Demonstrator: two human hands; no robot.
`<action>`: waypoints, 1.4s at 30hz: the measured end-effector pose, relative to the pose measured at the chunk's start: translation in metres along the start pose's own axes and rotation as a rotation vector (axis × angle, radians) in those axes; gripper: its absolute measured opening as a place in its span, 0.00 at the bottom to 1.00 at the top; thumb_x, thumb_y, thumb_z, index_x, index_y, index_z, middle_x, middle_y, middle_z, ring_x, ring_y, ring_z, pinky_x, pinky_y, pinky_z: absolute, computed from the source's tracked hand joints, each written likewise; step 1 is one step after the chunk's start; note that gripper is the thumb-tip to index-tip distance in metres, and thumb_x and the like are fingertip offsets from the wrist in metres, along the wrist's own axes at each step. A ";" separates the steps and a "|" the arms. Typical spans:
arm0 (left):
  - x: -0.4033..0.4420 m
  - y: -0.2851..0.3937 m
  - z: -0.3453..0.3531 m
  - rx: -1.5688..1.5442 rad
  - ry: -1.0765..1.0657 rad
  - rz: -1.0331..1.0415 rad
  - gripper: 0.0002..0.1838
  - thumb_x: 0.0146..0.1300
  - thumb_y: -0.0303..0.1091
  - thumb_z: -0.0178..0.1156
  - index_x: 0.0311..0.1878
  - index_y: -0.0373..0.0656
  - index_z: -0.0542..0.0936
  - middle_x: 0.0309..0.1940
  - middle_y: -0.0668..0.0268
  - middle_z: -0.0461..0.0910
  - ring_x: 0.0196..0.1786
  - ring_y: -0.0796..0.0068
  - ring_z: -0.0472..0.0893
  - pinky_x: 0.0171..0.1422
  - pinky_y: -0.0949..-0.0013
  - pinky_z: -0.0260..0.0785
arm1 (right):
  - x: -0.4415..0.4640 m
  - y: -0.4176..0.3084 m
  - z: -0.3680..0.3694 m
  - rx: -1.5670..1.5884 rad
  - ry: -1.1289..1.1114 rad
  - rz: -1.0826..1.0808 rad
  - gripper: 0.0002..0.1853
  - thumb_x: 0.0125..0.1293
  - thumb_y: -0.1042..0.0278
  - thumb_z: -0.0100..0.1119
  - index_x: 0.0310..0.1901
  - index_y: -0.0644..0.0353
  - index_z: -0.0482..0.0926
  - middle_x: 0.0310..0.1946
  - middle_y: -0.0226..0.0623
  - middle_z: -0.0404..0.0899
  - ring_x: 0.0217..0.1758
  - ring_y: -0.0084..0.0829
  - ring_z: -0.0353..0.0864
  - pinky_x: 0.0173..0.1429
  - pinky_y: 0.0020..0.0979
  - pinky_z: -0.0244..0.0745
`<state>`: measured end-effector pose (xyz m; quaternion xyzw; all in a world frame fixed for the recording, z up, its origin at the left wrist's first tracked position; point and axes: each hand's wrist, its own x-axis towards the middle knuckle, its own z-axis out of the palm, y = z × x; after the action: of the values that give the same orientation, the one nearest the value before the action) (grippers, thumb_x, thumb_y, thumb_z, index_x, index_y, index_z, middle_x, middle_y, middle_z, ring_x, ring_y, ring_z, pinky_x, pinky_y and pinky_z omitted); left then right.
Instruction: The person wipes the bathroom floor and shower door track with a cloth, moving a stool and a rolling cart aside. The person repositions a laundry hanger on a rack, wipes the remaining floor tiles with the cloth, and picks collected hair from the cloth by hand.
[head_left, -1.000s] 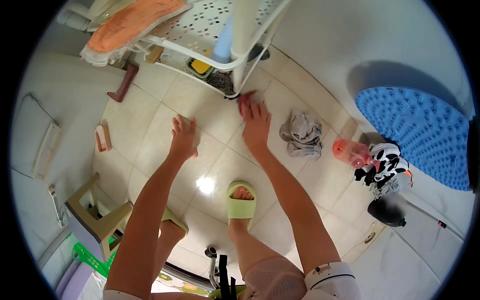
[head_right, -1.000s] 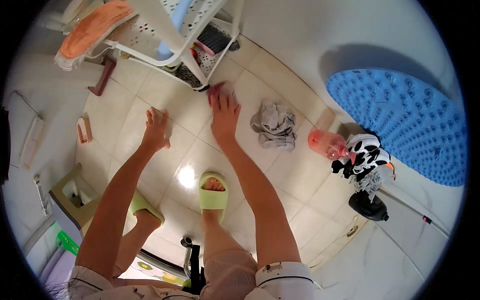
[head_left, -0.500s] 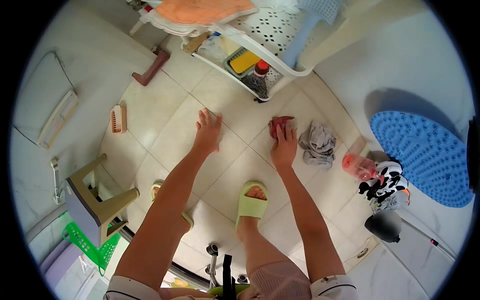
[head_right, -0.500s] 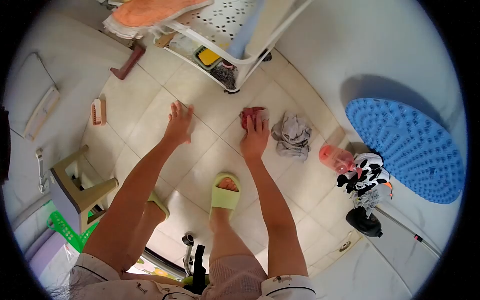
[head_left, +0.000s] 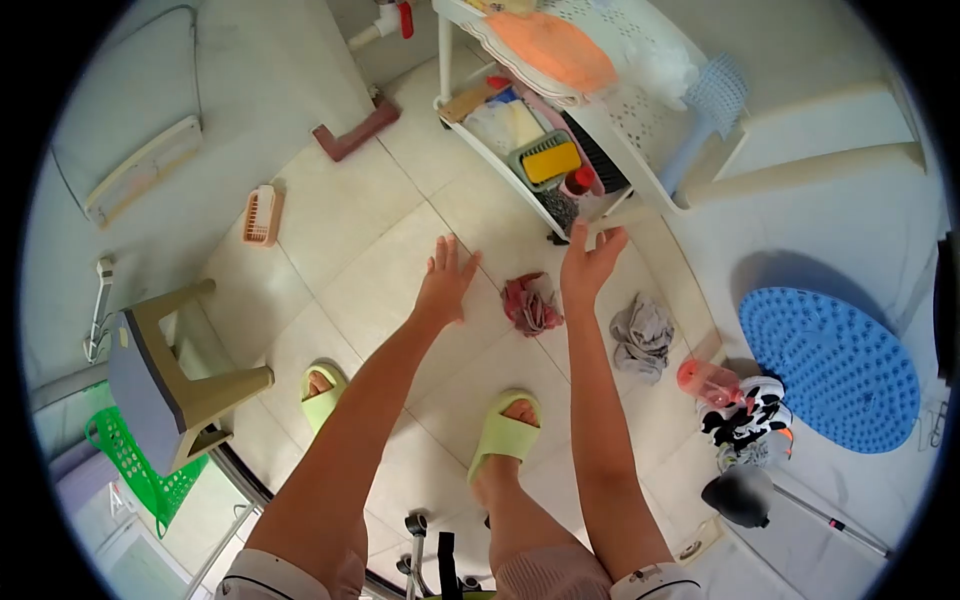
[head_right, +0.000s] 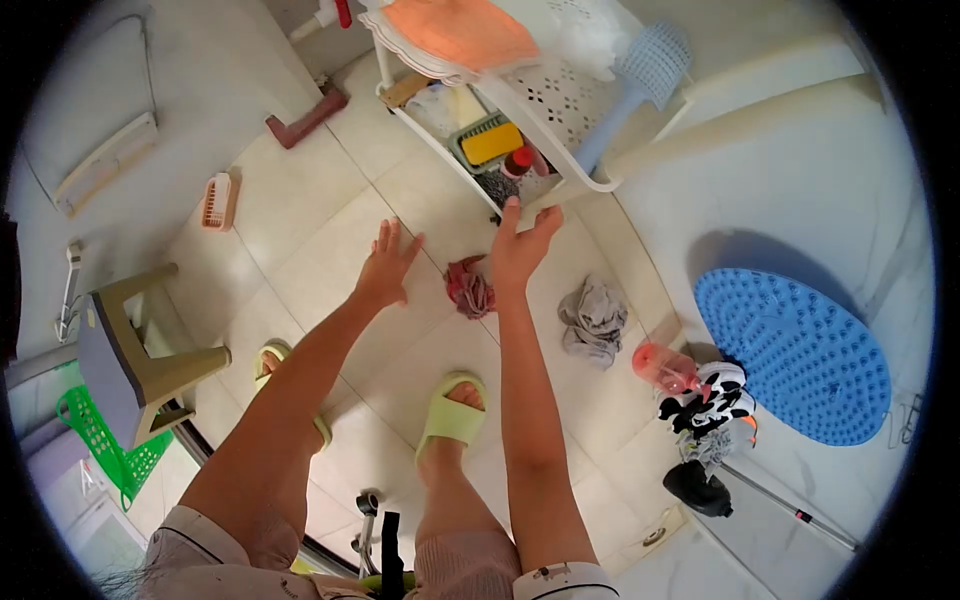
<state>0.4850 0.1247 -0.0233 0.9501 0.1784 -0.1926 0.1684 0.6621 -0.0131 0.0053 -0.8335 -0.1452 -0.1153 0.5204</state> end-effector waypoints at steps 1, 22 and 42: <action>-0.004 -0.002 0.003 -0.034 0.010 0.002 0.70 0.31 0.35 0.87 0.82 0.53 0.56 0.81 0.36 0.42 0.83 0.36 0.45 0.80 0.42 0.58 | 0.004 -0.006 0.004 0.025 0.013 0.072 0.27 0.71 0.64 0.64 0.66 0.67 0.66 0.60 0.58 0.74 0.58 0.56 0.78 0.64 0.46 0.73; -0.022 0.015 -0.085 -1.054 1.112 -0.128 0.15 0.70 0.37 0.65 0.51 0.35 0.79 0.39 0.55 0.76 0.44 0.60 0.77 0.53 0.60 0.72 | -0.070 -0.074 -0.021 0.207 -0.280 0.027 0.20 0.65 0.79 0.58 0.59 0.61 0.77 0.57 0.44 0.81 0.48 0.43 0.85 0.49 0.43 0.81; -0.204 -0.041 -0.043 -0.996 1.023 -0.372 0.33 0.64 0.26 0.66 0.72 0.38 0.68 0.66 0.51 0.75 0.70 0.58 0.74 0.71 0.59 0.68 | -0.187 -0.147 -0.005 0.385 -1.105 -0.406 0.36 0.69 0.74 0.57 0.77 0.64 0.57 0.76 0.56 0.61 0.79 0.53 0.62 0.80 0.42 0.60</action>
<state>0.3059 0.1221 0.0904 0.6860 0.4593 0.3531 0.4403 0.4346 0.0201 0.0658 -0.6167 -0.5673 0.2649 0.4771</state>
